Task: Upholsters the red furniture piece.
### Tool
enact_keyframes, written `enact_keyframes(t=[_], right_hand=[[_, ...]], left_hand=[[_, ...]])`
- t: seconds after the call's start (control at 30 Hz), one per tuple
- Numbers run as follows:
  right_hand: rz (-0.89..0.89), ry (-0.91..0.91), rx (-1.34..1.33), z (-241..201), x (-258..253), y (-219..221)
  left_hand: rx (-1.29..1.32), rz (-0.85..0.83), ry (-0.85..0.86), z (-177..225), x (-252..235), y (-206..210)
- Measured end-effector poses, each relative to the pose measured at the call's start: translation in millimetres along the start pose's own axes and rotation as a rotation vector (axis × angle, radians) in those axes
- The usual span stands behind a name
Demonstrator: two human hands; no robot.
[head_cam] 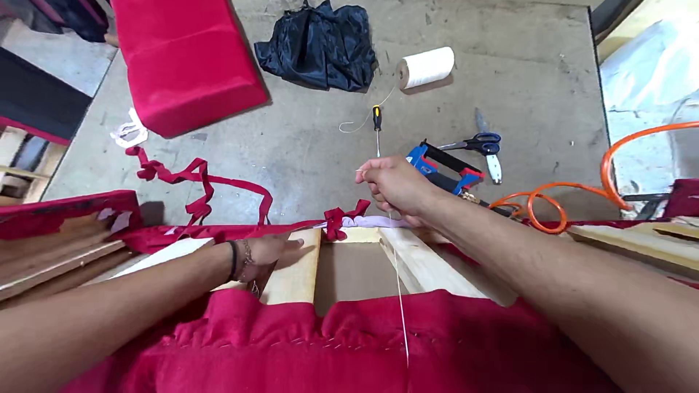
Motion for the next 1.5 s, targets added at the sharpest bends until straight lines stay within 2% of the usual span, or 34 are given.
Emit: enact_keyframes(t=[0.07, 0.17, 0.33, 0.43, 0.53, 0.67, 0.8, 0.9, 1.0, 1.07, 1.13, 1.17, 1.2, 1.27, 1.33, 1.4, 1.5], right_hand=[[-0.02, -0.055, -0.014, -1, 18, 9], [-0.025, -0.163, -0.025, -3, 55, 13], [-0.002, -0.44, -0.045, 3, 151, 15], [0.051, -0.547, -0.023, 22, 170, 27], [0.047, -0.504, -0.04, 48, 150, 32], [-0.071, -0.447, -0.035, 80, 107, 49], [-0.196, -0.336, 0.053, 133, 28, 72], [-0.218, -0.262, 0.063, 175, -25, 87], [-0.194, -0.257, 0.022, 182, -52, 86], [-0.154, -0.263, 0.032, 177, -60, 85], [-0.088, -0.262, 0.004, 172, -64, 75], [-0.058, -0.255, -0.036, 171, -62, 68], [-0.035, -0.245, -0.089, 171, -59, 61], [-0.003, -0.23, -0.174, 168, -49, 48], [0.027, -0.219, -0.238, 168, -46, 38], [0.062, -0.191, -0.284, 169, -49, 29], [0.051, -0.176, -0.386, 168, -49, 16]], left_hand=[[-0.014, 0.071, -0.017, -16, 6, 8], [0.007, 0.061, -0.011, -31, 11, 24], [-0.101, 0.047, 0.095, -50, 19, 42], [-0.166, 0.079, 0.092, -64, 20, 44], [-0.214, 0.153, 0.125, -62, 17, 37], [-0.278, 0.251, 0.193, -63, -9, 28], [-0.339, 0.321, 0.247, -68, -47, 27], [-0.314, 0.327, 0.3, -79, -60, 30], [-0.476, 0.454, 0.314, -59, -50, 38], [-0.669, 0.641, 0.45, -23, -20, 52], [-0.661, 0.684, 0.712, 2, -4, 82], [-0.503, 0.602, 0.77, 0, -6, 104], [-0.251, 0.441, 0.73, -11, -16, 129], [0.365, 0.107, 0.521, -35, -38, 177], [0.754, -0.119, 0.332, -38, -55, 206], [0.946, -0.312, 0.215, -34, -72, 216], [0.913, -0.496, 0.157, -24, -77, 216]])
Point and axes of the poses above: each hand's wrist, its own x-axis away from the middle knuckle, its own y-axis out of the palm, z = x × y, the point moved 9 cm from there along -x, towards the middle knuckle, and after that the axes turned 14 degrees about y, right-handed, at the moved point
